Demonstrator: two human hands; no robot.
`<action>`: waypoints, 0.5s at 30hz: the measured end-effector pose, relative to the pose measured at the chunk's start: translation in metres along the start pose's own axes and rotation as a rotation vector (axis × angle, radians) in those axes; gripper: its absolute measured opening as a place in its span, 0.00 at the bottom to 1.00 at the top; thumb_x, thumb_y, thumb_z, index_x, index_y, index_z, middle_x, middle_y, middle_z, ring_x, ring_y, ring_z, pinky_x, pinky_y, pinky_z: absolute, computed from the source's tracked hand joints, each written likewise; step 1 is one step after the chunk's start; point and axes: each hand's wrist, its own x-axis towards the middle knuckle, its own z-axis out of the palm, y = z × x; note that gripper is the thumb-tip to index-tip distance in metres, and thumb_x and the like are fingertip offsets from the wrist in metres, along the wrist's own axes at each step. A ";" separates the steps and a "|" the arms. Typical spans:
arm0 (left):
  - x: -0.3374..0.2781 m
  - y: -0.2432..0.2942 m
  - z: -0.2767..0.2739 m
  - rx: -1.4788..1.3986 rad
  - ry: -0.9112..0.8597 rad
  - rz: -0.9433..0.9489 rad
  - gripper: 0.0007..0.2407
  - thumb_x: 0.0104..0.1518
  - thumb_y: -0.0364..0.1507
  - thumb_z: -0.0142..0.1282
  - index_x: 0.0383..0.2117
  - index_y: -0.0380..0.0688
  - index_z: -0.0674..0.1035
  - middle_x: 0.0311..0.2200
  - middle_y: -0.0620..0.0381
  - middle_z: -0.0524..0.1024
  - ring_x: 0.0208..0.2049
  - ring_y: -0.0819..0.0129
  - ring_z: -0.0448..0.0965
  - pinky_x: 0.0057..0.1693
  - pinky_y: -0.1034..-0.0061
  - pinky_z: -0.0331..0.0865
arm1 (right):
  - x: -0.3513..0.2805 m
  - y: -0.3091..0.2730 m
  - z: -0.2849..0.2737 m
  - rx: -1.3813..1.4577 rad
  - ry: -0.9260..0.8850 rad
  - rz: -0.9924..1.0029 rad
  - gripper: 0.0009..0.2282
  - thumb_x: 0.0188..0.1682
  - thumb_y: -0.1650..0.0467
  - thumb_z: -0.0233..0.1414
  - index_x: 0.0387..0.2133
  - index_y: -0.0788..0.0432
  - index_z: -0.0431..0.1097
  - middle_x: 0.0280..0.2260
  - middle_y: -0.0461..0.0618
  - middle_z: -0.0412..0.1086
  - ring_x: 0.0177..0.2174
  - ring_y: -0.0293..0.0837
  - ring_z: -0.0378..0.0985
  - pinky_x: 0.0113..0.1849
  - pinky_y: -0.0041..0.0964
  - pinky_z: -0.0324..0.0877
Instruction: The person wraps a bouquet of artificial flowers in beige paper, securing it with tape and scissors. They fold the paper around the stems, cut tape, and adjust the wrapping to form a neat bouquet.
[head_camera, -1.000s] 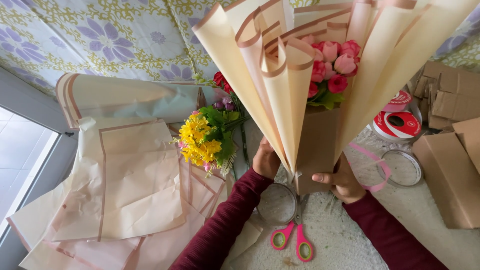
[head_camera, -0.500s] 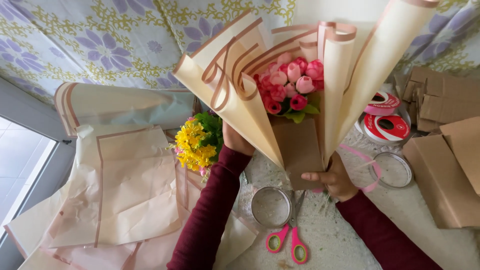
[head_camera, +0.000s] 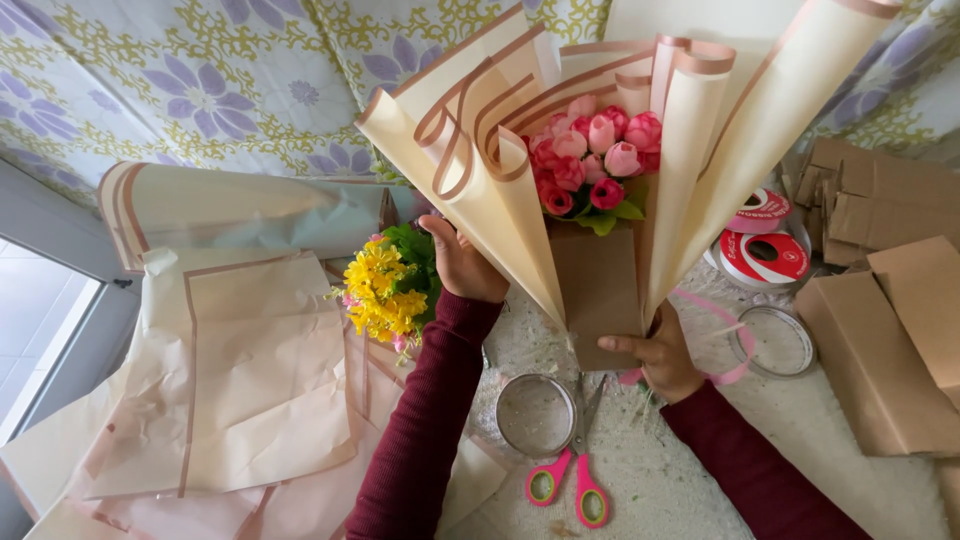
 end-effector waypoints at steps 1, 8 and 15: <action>0.000 -0.002 -0.009 0.006 -0.020 0.007 0.42 0.58 0.65 0.35 0.69 0.41 0.60 0.56 0.47 0.72 0.53 0.55 0.77 0.63 0.54 0.70 | 0.002 -0.009 0.008 0.002 -0.010 -0.007 0.35 0.30 0.81 0.67 0.57 0.61 0.66 0.44 0.54 0.75 0.45 0.48 0.74 0.51 0.56 0.70; -0.006 -0.013 -0.078 0.093 -0.092 0.044 0.38 0.60 0.58 0.43 0.69 0.41 0.60 0.57 0.46 0.72 0.55 0.55 0.76 0.62 0.51 0.70 | -0.003 -0.030 0.028 0.017 -0.003 -0.008 0.36 0.29 0.81 0.68 0.57 0.59 0.66 0.43 0.51 0.75 0.45 0.48 0.74 0.52 0.57 0.69; 0.003 0.014 -0.018 0.030 -0.084 0.047 0.36 0.63 0.58 0.37 0.69 0.43 0.59 0.59 0.48 0.71 0.57 0.55 0.75 0.65 0.51 0.68 | -0.003 -0.023 0.024 -0.049 0.006 -0.015 0.35 0.32 0.80 0.67 0.58 0.58 0.64 0.45 0.51 0.74 0.47 0.46 0.72 0.53 0.55 0.68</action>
